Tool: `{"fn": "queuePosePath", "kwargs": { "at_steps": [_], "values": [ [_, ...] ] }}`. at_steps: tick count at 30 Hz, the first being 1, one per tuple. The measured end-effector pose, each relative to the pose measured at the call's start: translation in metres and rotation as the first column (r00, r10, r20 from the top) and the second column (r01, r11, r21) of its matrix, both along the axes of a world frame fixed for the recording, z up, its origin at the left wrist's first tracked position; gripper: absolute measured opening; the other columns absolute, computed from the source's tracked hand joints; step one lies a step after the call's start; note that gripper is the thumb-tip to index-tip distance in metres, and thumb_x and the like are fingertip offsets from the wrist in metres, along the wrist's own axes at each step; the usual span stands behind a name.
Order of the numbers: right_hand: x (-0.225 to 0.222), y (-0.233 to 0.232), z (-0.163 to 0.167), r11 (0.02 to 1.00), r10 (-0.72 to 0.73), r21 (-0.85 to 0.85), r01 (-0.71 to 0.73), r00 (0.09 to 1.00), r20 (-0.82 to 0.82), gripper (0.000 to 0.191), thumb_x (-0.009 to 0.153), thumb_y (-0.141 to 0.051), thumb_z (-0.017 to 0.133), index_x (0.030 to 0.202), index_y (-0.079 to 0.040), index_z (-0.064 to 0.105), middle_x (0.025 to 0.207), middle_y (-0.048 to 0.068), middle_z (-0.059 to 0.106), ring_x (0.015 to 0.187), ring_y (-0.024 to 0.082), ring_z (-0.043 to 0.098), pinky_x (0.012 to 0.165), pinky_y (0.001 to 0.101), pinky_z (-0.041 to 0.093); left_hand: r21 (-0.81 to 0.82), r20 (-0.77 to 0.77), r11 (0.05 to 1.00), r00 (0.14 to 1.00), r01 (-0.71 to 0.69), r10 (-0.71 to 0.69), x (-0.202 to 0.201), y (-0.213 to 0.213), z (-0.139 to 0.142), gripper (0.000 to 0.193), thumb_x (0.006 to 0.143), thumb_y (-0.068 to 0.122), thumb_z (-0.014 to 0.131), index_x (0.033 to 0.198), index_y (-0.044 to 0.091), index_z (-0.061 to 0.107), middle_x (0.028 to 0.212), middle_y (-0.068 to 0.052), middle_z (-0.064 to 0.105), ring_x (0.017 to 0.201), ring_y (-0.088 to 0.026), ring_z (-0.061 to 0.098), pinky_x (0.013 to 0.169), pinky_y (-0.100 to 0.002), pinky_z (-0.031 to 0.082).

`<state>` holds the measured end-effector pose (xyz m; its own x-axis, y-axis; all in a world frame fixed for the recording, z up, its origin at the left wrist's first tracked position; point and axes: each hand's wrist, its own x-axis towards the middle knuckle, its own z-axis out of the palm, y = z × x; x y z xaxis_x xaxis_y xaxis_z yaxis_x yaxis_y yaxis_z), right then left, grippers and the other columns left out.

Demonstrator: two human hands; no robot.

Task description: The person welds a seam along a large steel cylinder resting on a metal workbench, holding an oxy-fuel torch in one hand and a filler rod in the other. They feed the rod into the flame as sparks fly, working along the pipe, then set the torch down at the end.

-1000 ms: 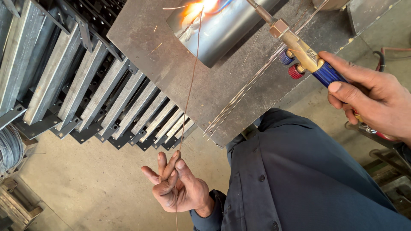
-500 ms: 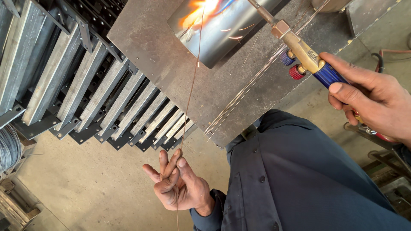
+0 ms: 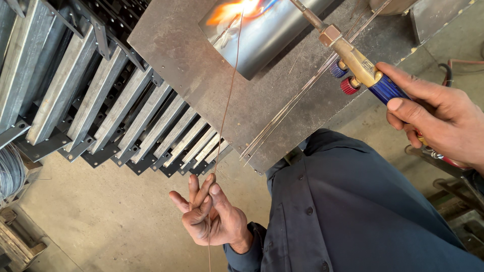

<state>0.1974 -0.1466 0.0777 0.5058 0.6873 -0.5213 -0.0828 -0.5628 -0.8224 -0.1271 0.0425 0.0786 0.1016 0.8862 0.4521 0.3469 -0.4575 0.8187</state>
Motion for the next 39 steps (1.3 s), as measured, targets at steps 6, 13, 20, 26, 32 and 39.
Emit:
{"fn": "queuePosePath", "kwargs": {
  "at_steps": [6, 13, 20, 26, 32, 39],
  "values": [
    [-0.0004, 0.0011, 0.0005, 1.000, 0.005, -0.013, -0.005, 1.000, 0.004, 0.060, 0.108, -0.014, 0.053, 0.167, -0.017, 0.042, 0.079, 0.009, 0.058, 0.065, 0.011, 0.053, 0.047, 0.0303, 0.048, 0.005, -0.004, 1.000, 1.000, -0.013, 0.013, 0.0002, 0.0002, 0.0006, 0.024, 0.103, 0.002, 0.065, 0.096, 0.011, 0.044, 0.101, -0.017, 0.077, 0.131, -0.025, 0.065, 0.137, -0.054, 0.007],
    [-0.0012, 0.0017, 0.0013, 0.999, 0.004, -0.031, -0.004, 1.000, 0.003, 0.061, 0.107, -0.014, 0.053, 0.166, -0.018, 0.042, 0.078, 0.009, 0.058, 0.062, 0.012, 0.052, 0.046, 0.0308, 0.048, 0.006, -0.011, 1.000, 1.000, -0.018, 0.018, 0.0003, 0.0002, 0.0009, 0.025, 0.103, 0.001, 0.065, 0.096, 0.011, 0.044, 0.101, -0.017, 0.077, 0.131, -0.026, 0.065, 0.138, -0.054, 0.007],
    [-0.0010, 0.0033, 0.0013, 0.999, 0.019, -0.030, -0.018, 1.000, 0.021, 0.060, 0.107, -0.014, 0.052, 0.167, -0.018, 0.041, 0.078, 0.009, 0.059, 0.063, 0.011, 0.054, 0.046, 0.0309, 0.048, 0.003, -0.007, 1.000, 1.000, -0.002, 0.002, -0.0008, 0.0013, 0.0001, 0.024, 0.104, 0.002, 0.066, 0.096, 0.012, 0.045, 0.101, -0.017, 0.077, 0.131, -0.026, 0.065, 0.138, -0.054, 0.007],
    [-0.0012, 0.0028, 0.0014, 1.000, 0.010, -0.020, -0.010, 1.000, -0.001, 0.061, 0.107, -0.014, 0.052, 0.167, -0.018, 0.042, 0.078, 0.009, 0.058, 0.062, 0.011, 0.052, 0.046, 0.0307, 0.048, 0.015, -0.012, 1.000, 1.000, -0.011, 0.011, -0.0001, 0.0014, -0.0010, 0.022, 0.104, 0.004, 0.066, 0.096, 0.011, 0.047, 0.099, -0.017, 0.077, 0.130, -0.026, 0.066, 0.138, -0.054, 0.007],
    [-0.0007, 0.0027, 0.0005, 1.000, 0.014, -0.008, -0.014, 1.000, 0.002, 0.060, 0.108, -0.014, 0.052, 0.167, -0.018, 0.042, 0.078, 0.009, 0.058, 0.063, 0.011, 0.053, 0.046, 0.0306, 0.048, 0.015, -0.004, 1.000, 1.000, -0.009, 0.009, 0.0008, 0.0013, -0.0004, 0.022, 0.104, 0.004, 0.066, 0.096, 0.011, 0.046, 0.099, -0.018, 0.077, 0.130, -0.026, 0.066, 0.138, -0.054, 0.007],
    [-0.0012, 0.0024, -0.0001, 1.000, 0.017, 0.004, -0.017, 1.000, 0.005, 0.061, 0.107, -0.013, 0.053, 0.167, -0.017, 0.041, 0.079, 0.009, 0.059, 0.062, 0.011, 0.053, 0.046, 0.0301, 0.048, 0.006, -0.004, 1.000, 1.000, -0.018, 0.018, 0.0020, 0.0005, 0.0006, 0.022, 0.104, 0.003, 0.066, 0.097, 0.011, 0.047, 0.101, -0.018, 0.077, 0.134, -0.027, 0.066, 0.138, -0.054, 0.007]
  ]
}}
